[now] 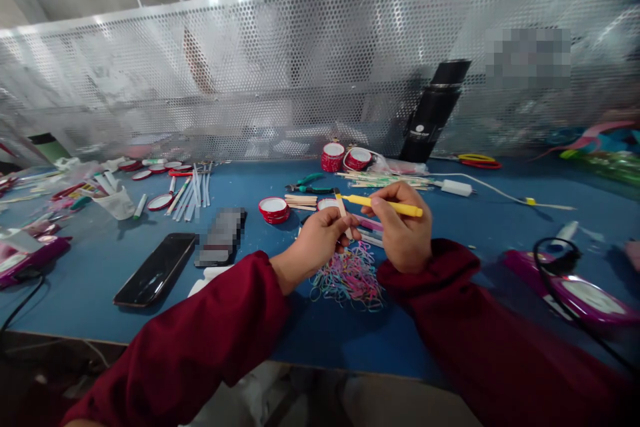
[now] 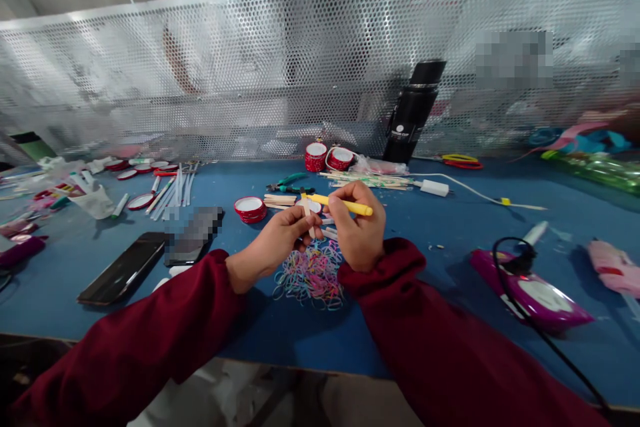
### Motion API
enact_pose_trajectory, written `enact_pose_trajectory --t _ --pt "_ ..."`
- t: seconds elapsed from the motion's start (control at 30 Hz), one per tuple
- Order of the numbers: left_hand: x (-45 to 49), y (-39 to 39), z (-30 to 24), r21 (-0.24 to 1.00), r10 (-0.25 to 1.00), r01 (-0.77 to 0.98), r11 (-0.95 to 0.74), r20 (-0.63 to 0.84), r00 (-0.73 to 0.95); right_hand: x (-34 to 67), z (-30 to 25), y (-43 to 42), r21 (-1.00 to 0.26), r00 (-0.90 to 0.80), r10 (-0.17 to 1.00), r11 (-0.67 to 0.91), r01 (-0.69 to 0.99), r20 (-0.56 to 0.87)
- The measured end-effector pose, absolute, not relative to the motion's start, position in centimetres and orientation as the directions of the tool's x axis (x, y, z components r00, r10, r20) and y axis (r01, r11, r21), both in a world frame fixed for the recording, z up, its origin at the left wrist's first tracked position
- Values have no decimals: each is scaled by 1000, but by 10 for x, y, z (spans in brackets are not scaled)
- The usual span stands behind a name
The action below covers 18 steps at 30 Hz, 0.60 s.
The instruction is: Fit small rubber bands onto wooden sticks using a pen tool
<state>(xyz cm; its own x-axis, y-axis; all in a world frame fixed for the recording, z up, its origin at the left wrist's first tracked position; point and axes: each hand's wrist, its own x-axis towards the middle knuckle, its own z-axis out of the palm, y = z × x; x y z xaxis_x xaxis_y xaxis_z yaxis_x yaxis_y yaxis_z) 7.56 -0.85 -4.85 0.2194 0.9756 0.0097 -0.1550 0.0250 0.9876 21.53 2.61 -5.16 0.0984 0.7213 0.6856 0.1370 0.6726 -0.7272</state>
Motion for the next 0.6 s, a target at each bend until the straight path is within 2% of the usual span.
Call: enact_pose_trajectory --t 0.6 --pt "76 -9 -47 987 975 -157 34 2 222 216 -51 26 -720 104 714 675 163 693"
